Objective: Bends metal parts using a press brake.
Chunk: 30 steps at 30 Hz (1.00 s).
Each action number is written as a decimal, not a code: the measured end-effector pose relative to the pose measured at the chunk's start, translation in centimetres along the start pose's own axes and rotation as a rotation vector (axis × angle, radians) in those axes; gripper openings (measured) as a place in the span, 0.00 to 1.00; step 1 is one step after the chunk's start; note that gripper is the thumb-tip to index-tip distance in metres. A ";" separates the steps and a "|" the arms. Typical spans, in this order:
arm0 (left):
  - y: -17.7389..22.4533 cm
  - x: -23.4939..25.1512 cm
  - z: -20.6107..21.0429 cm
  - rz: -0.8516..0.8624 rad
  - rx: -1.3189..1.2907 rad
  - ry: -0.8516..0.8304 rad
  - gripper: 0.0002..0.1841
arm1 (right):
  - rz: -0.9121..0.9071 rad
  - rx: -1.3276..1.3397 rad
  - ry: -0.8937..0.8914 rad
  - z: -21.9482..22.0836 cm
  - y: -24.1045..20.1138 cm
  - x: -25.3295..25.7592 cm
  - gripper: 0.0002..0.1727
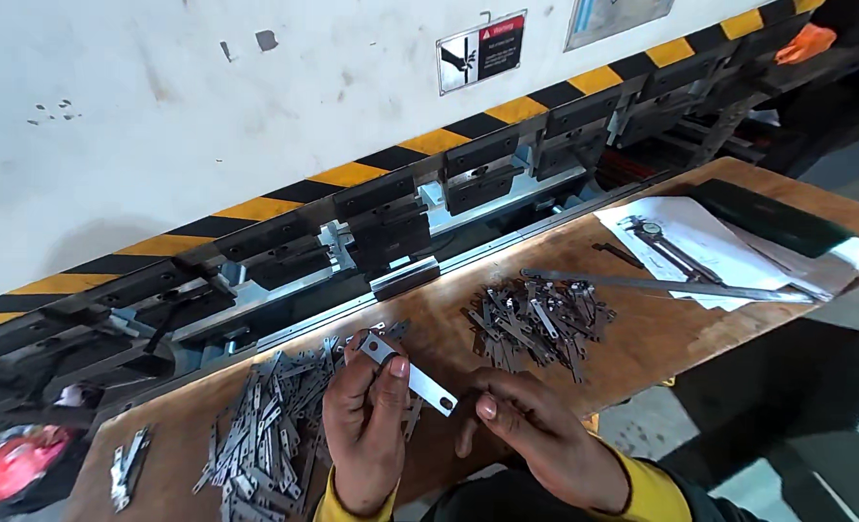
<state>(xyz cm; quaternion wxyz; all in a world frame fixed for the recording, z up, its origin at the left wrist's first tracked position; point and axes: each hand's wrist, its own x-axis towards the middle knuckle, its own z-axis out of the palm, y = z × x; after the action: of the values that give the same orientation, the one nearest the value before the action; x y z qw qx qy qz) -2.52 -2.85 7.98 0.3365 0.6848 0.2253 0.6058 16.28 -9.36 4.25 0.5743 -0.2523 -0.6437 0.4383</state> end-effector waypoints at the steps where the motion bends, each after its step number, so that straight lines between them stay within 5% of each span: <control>1: -0.1 -0.1 0.1 0.010 0.020 -0.009 0.17 | 0.003 0.009 -0.003 0.1 -0.1 0.1 0.24; 6: -1.4 -0.5 0.2 0.086 0.035 -0.089 0.17 | -0.059 -0.166 0.125 0.7 0.0 0.7 0.14; 13: -1.7 -2.1 1.5 0.027 -0.203 -0.043 0.16 | -0.450 -0.992 0.345 -1.2 1.2 1.4 0.11; 20: -2.2 -2.6 1.2 -0.075 -0.407 -0.112 0.17 | -0.476 -0.853 0.369 -2.0 2.0 0.9 0.07; 30: -3.4 -3.6 1.6 -0.136 -0.335 -0.092 0.16 | -0.246 -0.713 0.285 -1.8 2.9 -1.2 0.20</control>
<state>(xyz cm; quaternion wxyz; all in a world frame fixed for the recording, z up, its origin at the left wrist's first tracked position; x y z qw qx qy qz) -1.22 -3.46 3.02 0.4961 0.6294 0.1515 0.5786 17.75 -8.41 1.09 0.5825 -0.4152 -0.6946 0.0762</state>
